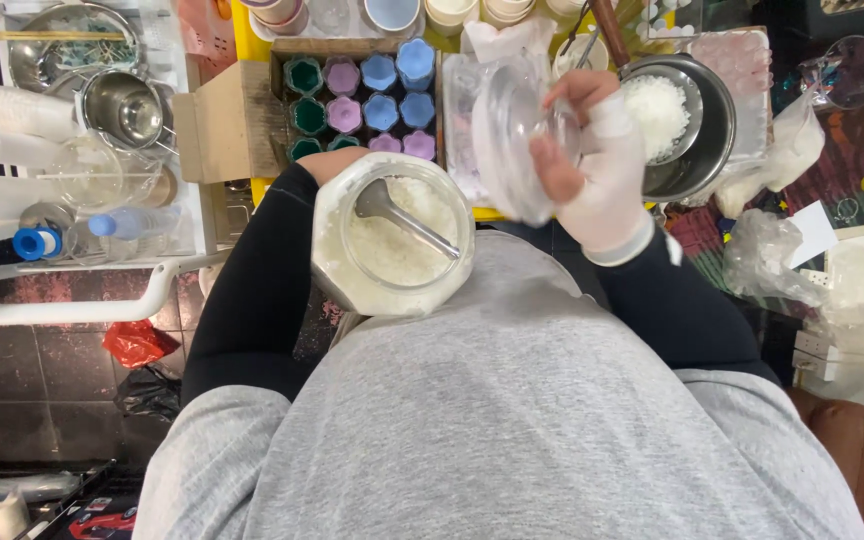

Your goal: The person scoops white wax flakes from a large glass jar with a metal spoon and transfers them into a stainless steel pitcher, repeating the scooping several times. They then set the jar aside, stir the flakes in the pitcher, and wipe the work surface with a paper towel.

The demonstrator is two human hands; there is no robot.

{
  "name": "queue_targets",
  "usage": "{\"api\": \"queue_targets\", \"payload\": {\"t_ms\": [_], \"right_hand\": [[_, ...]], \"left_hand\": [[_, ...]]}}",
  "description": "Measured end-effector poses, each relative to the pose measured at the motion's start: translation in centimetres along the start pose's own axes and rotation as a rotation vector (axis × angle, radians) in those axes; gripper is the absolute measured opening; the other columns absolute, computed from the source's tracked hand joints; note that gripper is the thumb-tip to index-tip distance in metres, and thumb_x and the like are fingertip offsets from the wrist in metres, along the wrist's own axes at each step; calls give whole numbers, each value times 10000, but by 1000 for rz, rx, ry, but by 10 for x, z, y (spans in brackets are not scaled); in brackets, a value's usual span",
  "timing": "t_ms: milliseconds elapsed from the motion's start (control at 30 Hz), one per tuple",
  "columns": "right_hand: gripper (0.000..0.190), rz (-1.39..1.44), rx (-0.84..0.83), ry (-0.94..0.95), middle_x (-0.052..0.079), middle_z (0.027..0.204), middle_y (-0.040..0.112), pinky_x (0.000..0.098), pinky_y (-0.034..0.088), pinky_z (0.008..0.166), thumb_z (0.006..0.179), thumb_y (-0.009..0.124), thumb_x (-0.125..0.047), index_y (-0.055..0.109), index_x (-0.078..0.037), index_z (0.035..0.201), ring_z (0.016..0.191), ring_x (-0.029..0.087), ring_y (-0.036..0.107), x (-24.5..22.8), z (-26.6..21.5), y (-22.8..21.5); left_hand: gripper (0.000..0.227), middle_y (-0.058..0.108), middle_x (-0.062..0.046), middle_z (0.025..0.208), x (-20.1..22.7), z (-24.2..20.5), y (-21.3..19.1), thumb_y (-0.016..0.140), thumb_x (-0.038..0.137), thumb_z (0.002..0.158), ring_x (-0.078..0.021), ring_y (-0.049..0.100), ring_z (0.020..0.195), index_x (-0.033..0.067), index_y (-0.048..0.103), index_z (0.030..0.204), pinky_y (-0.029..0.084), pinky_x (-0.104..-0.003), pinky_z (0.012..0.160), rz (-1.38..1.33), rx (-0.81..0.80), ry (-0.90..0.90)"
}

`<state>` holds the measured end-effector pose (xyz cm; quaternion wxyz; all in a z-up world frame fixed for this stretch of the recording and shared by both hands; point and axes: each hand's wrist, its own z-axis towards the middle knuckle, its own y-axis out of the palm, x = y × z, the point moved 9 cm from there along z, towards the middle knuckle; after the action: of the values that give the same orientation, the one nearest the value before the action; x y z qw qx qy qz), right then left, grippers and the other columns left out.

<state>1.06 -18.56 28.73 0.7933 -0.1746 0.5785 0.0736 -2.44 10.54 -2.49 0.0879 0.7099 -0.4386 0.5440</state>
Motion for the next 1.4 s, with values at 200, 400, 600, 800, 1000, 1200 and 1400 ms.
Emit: {"api": "queue_targets", "payload": {"t_ms": [200, 400, 600, 800, 1000, 1200, 1400], "right_hand": [[423, -287, -458, -413, 58, 1016, 691, 317, 617, 770, 840, 817, -208, 580, -87, 1169, 859, 207, 728, -85, 8, 65], [461, -314, -485, -488, 58, 1037, 677, 379, 548, 755, 878, 864, -289, 561, -77, 1153, 847, 297, 675, -98, 2, 89], [438, -354, -550, -583, 49, 1005, 697, 366, 553, 709, 825, 881, -281, 605, -86, 1103, 820, 275, 693, -113, 5, 105], [395, -395, -647, -687, 53, 940, 685, 396, 534, 677, 790, 870, -319, 630, -129, 1038, 777, 293, 671, -112, 8, 109], [426, -313, -666, -670, 53, 908, 651, 399, 509, 655, 781, 841, -313, 617, -131, 1094, 760, 290, 634, -100, 2, 108], [410, -402, -651, -746, 41, 900, 634, 392, 484, 604, 769, 839, -314, 625, -145, 1075, 724, 272, 626, -97, 0, 107], [436, -427, -616, -861, 55, 952, 628, 401, 499, 648, 782, 845, -339, 627, -143, 1104, 789, 269, 635, -104, -7, 104]], "left_hand": [[411, 705, -134, 1291, 47, 6, -5, 591, 307, 980, -266, 678, 1166, 118, 641, 1341, 501, -371, 974, 54, -36, -29], [443, 695, -142, 1302, 54, 5, -9, 610, 330, 967, -280, 666, 1175, 127, 630, 1360, 495, -384, 976, 119, -41, -36], [442, 711, -161, 1288, 32, 21, 0, 640, 319, 948, -292, 685, 1175, 75, 652, 1317, 508, -390, 977, 85, -71, 144], [423, 711, -141, 1280, 102, 2, -7, 625, 311, 949, -287, 680, 1161, 100, 654, 1315, 511, -377, 965, 152, -106, 56], [435, 693, -102, 1336, 102, 8, 0, 587, 316, 977, -237, 661, 1211, 130, 624, 1369, 491, -356, 999, 108, -141, 86], [434, 657, -42, 1399, 103, 4, 0, 510, 355, 1017, -187, 626, 1259, 194, 604, 1409, 461, -328, 1041, -31, -155, -162], [439, 654, -42, 1400, 98, 11, 2, 528, 348, 999, -189, 621, 1263, 207, 602, 1408, 456, -329, 1044, 23, -169, -89]]}}
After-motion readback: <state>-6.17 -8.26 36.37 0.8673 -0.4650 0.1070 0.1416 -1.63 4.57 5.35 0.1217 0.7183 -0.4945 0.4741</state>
